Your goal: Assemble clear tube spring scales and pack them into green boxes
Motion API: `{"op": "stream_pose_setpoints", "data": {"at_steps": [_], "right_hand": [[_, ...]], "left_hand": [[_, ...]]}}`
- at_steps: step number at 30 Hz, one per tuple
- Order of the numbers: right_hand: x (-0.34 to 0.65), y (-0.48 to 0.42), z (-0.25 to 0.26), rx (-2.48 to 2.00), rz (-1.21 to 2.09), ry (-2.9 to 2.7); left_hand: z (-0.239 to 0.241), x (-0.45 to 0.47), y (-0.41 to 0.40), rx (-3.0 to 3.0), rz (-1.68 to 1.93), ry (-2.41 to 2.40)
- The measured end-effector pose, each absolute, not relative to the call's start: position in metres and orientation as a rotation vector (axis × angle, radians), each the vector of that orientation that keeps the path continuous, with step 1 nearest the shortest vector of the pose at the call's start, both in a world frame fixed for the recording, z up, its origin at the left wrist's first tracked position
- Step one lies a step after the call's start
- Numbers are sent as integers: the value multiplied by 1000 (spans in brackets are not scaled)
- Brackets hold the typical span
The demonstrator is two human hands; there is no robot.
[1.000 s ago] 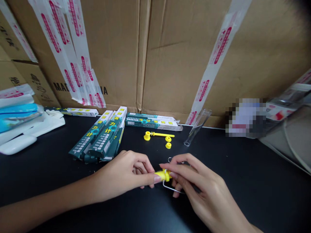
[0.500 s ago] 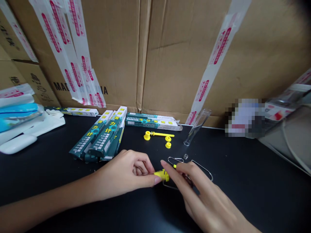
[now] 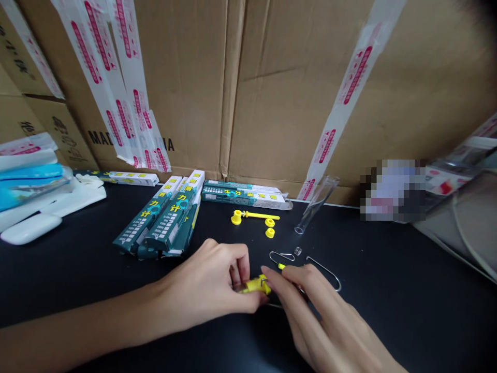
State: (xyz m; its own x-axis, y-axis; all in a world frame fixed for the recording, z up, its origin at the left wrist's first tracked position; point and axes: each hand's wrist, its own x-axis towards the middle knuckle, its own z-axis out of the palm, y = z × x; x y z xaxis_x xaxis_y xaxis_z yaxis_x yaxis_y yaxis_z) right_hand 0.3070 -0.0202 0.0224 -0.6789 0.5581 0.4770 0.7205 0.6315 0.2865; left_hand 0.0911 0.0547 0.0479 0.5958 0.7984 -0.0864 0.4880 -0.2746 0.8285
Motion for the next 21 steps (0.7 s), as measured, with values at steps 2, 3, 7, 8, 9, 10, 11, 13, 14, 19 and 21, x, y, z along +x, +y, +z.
{"op": "stream_pose_setpoints", "data": {"at_steps": [2, 3, 7, 8, 9, 10, 11, 13, 14, 19, 21], "right_hand": [[305, -19, 22, -1038, -591, -2432], [304, -18, 22, -1043, -568, -2401], [302, -16, 24, -1028, -611, -2367], [301, -16, 24, -1019, -617, -2356], [299, -16, 24, -1005, -607, -2347], [298, -16, 23, -1002, -586, -2334], [297, -17, 21, -1009, -557, -2323], [294, -18, 17, -1041, -485, -2304], [293, -19, 16, -1058, -446, -2297], [294, -20, 14, -1073, -227, -2246], [295, -21, 15, -1077, -155, -2217]], "left_hand": [[47, 92, 52, 1946, 447, 1039], [46, 92, 50, 1948, 450, 1044], [45, 91, 45, 2031, 480, 1036], [45, 91, 44, 2120, 494, 1026], [45, 90, 42, 2235, 501, 1011], [45, 90, 41, 2365, 505, 989], [44, 89, 39, 2493, 504, 960], [43, 88, 36, 2674, 490, 903], [42, 88, 35, 2713, 483, 886], [39, 87, 28, 2630, 490, 941], [40, 88, 28, 2552, 475, 969]]}}
